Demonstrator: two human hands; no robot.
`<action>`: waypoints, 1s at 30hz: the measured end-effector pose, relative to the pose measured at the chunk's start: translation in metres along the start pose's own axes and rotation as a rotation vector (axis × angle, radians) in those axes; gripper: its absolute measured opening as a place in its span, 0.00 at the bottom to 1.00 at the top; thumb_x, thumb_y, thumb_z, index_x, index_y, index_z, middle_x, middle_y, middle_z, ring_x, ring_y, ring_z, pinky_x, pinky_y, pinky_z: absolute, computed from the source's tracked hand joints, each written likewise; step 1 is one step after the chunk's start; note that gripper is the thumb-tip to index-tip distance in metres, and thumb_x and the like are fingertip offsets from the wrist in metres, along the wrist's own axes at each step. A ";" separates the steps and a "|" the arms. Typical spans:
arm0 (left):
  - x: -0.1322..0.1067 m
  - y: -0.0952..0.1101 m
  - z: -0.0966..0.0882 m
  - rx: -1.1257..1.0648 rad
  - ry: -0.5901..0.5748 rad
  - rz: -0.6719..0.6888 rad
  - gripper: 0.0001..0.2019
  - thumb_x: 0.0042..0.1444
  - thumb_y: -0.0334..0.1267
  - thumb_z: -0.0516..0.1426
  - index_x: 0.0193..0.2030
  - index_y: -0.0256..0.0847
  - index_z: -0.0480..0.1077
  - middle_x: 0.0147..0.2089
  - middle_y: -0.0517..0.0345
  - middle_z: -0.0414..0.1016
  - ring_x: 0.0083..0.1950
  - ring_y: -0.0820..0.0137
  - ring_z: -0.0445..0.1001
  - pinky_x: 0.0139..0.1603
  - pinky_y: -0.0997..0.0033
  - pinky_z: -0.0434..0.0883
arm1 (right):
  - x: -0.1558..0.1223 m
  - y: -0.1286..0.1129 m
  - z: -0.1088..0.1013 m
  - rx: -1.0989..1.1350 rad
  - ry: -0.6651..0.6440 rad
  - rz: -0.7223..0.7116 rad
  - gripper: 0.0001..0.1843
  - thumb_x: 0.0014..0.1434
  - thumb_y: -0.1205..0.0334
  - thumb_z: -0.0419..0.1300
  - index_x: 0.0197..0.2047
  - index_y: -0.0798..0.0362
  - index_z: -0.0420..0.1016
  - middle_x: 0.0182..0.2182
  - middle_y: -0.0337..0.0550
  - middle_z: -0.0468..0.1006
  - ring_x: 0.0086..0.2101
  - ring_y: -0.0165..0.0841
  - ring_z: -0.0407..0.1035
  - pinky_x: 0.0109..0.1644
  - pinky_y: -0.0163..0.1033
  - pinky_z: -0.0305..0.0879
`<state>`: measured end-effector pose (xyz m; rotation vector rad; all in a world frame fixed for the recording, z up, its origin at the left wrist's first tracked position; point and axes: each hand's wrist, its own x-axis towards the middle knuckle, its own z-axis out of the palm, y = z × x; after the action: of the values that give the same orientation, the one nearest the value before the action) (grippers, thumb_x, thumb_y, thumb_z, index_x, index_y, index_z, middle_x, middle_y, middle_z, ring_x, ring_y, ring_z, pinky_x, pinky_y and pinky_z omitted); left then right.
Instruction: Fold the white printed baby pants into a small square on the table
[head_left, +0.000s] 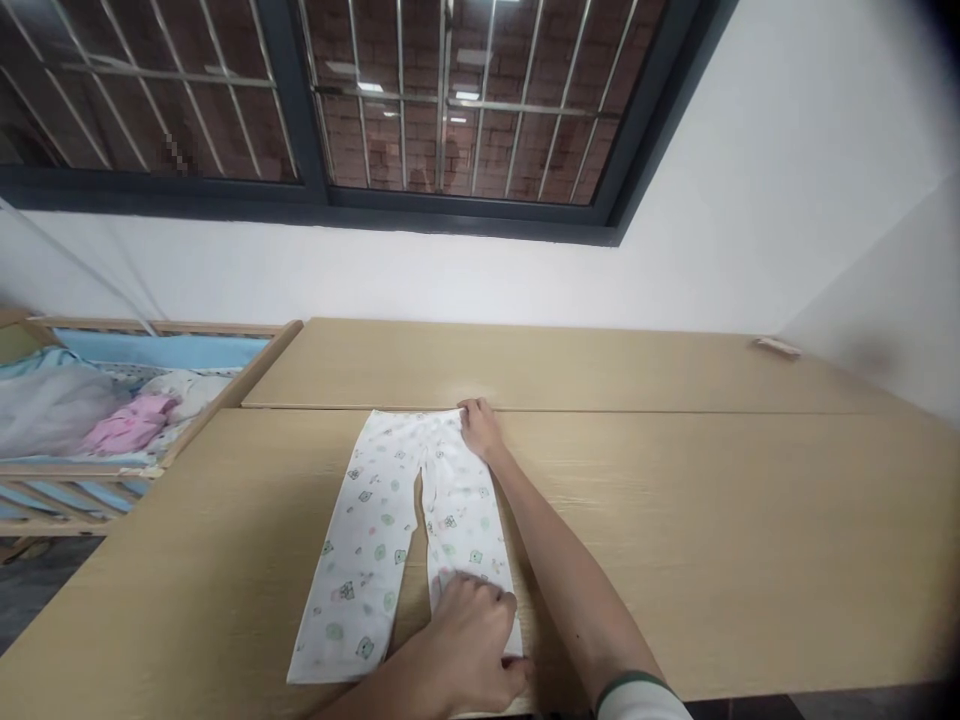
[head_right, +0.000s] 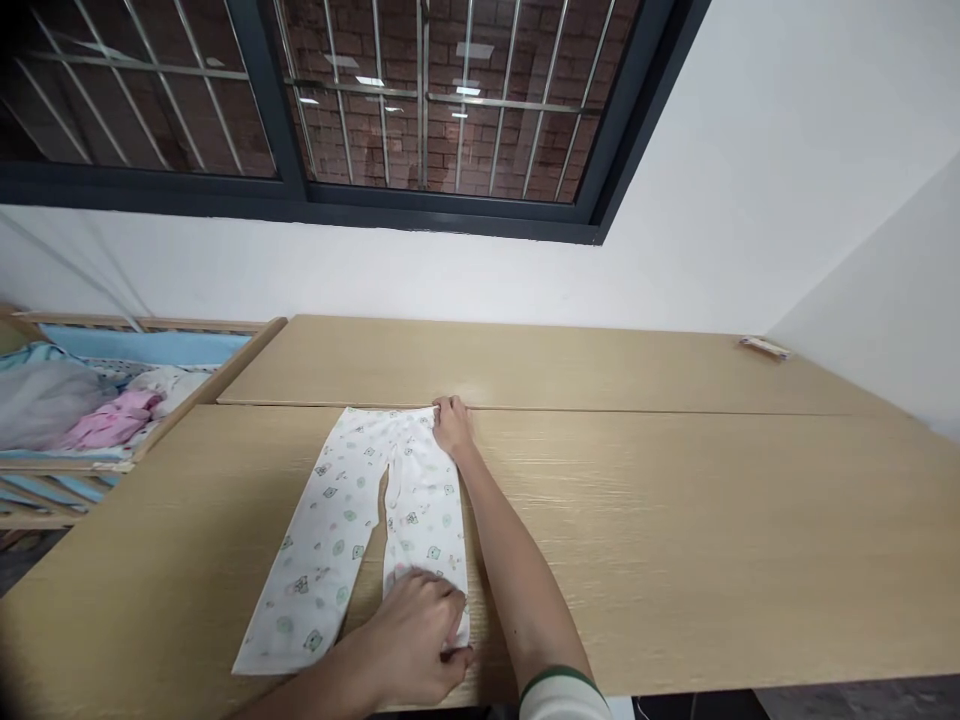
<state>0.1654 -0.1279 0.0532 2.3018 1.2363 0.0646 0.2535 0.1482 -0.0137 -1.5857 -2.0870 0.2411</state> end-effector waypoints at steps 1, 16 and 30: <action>-0.001 -0.001 0.000 -0.009 0.005 0.008 0.16 0.54 0.49 0.57 0.39 0.38 0.75 0.41 0.45 0.79 0.45 0.52 0.77 0.51 0.51 0.71 | 0.000 0.000 0.000 0.003 0.001 0.002 0.16 0.71 0.64 0.48 0.55 0.52 0.72 0.50 0.50 0.72 0.51 0.39 0.66 0.58 0.42 0.56; -0.011 -0.006 0.006 -0.094 0.133 0.033 0.08 0.54 0.35 0.52 0.34 0.41 0.73 0.38 0.50 0.79 0.43 0.60 0.75 0.50 0.59 0.69 | 0.000 -0.003 -0.005 0.023 0.015 0.006 0.14 0.70 0.64 0.49 0.52 0.51 0.74 0.48 0.49 0.73 0.49 0.37 0.68 0.56 0.40 0.59; -0.028 -0.014 -0.002 -0.264 0.228 0.003 0.07 0.59 0.37 0.51 0.29 0.43 0.64 0.33 0.59 0.74 0.41 0.66 0.72 0.47 0.67 0.65 | -0.005 -0.005 -0.009 0.055 0.043 -0.005 0.12 0.68 0.66 0.50 0.49 0.52 0.73 0.48 0.48 0.75 0.49 0.36 0.68 0.56 0.39 0.59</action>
<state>0.1377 -0.1432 0.0543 2.1088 1.2504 0.4737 0.2550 0.1404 -0.0053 -1.5403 -2.0345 0.2584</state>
